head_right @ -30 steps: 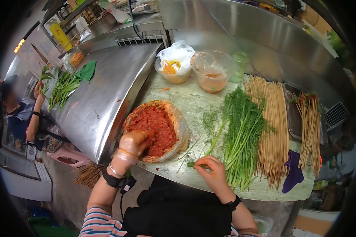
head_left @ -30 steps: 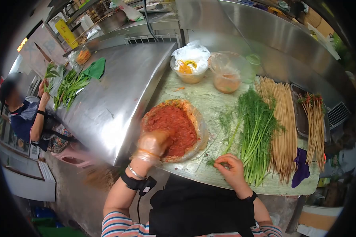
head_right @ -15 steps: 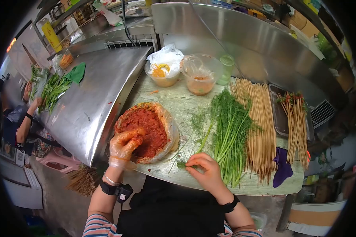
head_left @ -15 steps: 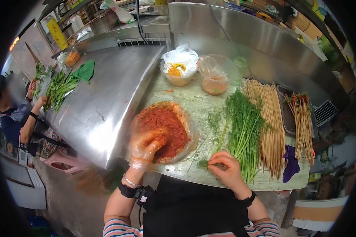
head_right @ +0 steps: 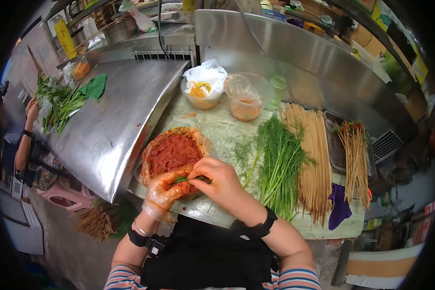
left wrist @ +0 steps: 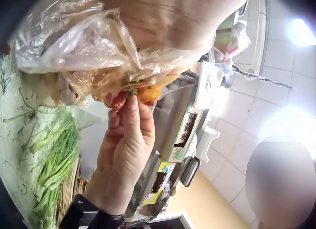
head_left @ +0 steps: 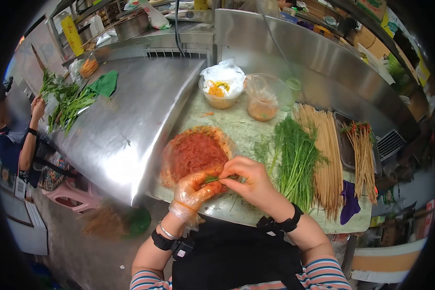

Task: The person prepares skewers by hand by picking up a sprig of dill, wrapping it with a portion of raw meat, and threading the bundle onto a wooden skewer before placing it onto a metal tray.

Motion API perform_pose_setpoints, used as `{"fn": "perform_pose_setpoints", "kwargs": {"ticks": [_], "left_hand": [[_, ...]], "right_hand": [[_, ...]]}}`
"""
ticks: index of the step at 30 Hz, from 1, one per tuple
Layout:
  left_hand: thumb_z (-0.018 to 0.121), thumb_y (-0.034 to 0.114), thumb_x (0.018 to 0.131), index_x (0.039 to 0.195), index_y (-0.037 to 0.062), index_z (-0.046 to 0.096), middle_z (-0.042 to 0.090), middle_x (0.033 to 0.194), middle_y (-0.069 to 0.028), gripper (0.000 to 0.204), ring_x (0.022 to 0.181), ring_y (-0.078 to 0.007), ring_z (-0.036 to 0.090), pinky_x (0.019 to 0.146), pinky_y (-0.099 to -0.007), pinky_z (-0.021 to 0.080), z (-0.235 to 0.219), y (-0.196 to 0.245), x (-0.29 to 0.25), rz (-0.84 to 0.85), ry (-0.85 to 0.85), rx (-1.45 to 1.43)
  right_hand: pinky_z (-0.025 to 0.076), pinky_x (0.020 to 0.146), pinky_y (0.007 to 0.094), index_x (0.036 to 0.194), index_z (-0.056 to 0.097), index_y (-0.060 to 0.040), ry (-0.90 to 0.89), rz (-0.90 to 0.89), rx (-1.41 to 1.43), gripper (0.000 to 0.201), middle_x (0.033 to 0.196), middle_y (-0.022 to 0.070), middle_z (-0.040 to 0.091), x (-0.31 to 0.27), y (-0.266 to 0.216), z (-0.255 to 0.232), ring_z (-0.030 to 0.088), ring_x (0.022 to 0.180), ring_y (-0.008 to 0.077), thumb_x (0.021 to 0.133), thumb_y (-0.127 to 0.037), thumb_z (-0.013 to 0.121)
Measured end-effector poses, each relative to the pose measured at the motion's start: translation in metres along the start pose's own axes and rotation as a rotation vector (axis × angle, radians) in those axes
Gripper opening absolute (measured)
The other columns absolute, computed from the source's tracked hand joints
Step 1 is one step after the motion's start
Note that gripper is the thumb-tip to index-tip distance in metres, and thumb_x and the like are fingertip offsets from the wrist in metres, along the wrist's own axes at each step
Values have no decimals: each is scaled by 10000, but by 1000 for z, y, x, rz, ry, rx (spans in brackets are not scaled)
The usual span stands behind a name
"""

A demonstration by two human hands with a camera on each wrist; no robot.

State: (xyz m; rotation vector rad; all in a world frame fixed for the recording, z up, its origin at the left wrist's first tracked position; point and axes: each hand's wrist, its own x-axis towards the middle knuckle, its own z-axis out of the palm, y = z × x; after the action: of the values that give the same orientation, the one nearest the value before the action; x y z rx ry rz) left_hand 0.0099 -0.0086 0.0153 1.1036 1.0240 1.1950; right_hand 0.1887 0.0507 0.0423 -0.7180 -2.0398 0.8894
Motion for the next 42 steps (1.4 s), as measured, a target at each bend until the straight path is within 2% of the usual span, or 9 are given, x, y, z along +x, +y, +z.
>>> {"fn": "perform_pose_setpoints", "kwargs": {"ticks": [7, 11, 15, 16, 19, 21, 25, 29, 42], "left_hand": [[572, 3, 848, 1113, -51, 580, 627, 1037, -104, 271, 892, -148, 606, 788, -260, 499, 0, -23, 8, -30, 88, -97], [557, 5, 848, 1070, -53, 590, 620, 1070, -140, 231, 925, -199, 615, 807, -300, 519, -2, -32, 20, 105, 114, 5], [545, -9, 806, 1032, -62, 606, 599, 1109, -144, 240, 987, -217, 572, 875, -307, 452, -10, -49, 27, 136, 156, 77], [546, -11, 801, 1032, -62, 606, 598, 1110, -145, 244, 990, -218, 572, 879, -311, 449, -11, -52, 28, 164, 155, 83], [539, -24, 795, 1024, -64, 605, 600, 1106, -151, 242, 1007, -226, 569, 899, -325, 441, -7, -50, 27, 228, 155, 95], [544, -24, 797, 1027, -68, 603, 611, 1068, -140, 242, 957, -206, 579, 852, -308, 460, -4, -50, 27, 217, 158, 40], [576, 2, 809, 1055, -77, 592, 624, 1002, -118, 259, 826, -157, 605, 728, -267, 517, -7, -57, 28, 197, 175, 21], [595, 16, 815, 1062, -82, 586, 621, 1007, -119, 265, 821, -160, 606, 727, -272, 521, -10, -62, 29, 226, 176, 60], [553, -45, 816, 1057, -76, 585, 601, 1069, -143, 245, 902, -209, 606, 775, -296, 521, 0, -44, 25, 178, 156, -44]], "right_hand": [[483, 668, 249, 879, 640, -20, 123, 167, 44, 138, 930, 69, 609, -18, 1, -23, 604, 772, 142, 749, -34, 684], [473, 602, 228, 891, 645, -26, 393, 270, -77, 118, 852, 34, 615, -53, 29, -97, 588, 703, 91, 778, -51, 671], [491, 583, 264, 907, 643, 15, 625, 537, -379, 125, 748, 86, 655, -96, 79, -193, 622, 635, 141, 799, -47, 647], [506, 598, 315, 885, 648, 28, 617, 549, -558, 176, 740, 146, 657, -110, 99, -216, 647, 660, 220, 771, -101, 681], [513, 625, 367, 803, 658, 45, 408, 676, -1040, 241, 732, 188, 645, -131, 135, -251, 642, 648, 279, 718, -171, 724], [513, 614, 361, 817, 669, 43, 204, 934, -1077, 260, 732, 181, 654, -128, 148, -255, 639, 626, 263, 692, -175, 737], [506, 566, 347, 731, 670, 33, 113, 1069, -954, 230, 650, 159, 646, -120, 150, -263, 627, 561, 234, 683, -179, 747], [493, 520, 334, 626, 616, -8, 255, 1217, -630, 275, 570, 110, 614, -123, 144, -271, 602, 514, 187, 713, -222, 764], [430, 445, 274, 751, 617, -6, 368, 1144, -399, 121, 625, 84, 613, -116, 125, -275, 552, 485, 115, 808, -111, 605]]}}
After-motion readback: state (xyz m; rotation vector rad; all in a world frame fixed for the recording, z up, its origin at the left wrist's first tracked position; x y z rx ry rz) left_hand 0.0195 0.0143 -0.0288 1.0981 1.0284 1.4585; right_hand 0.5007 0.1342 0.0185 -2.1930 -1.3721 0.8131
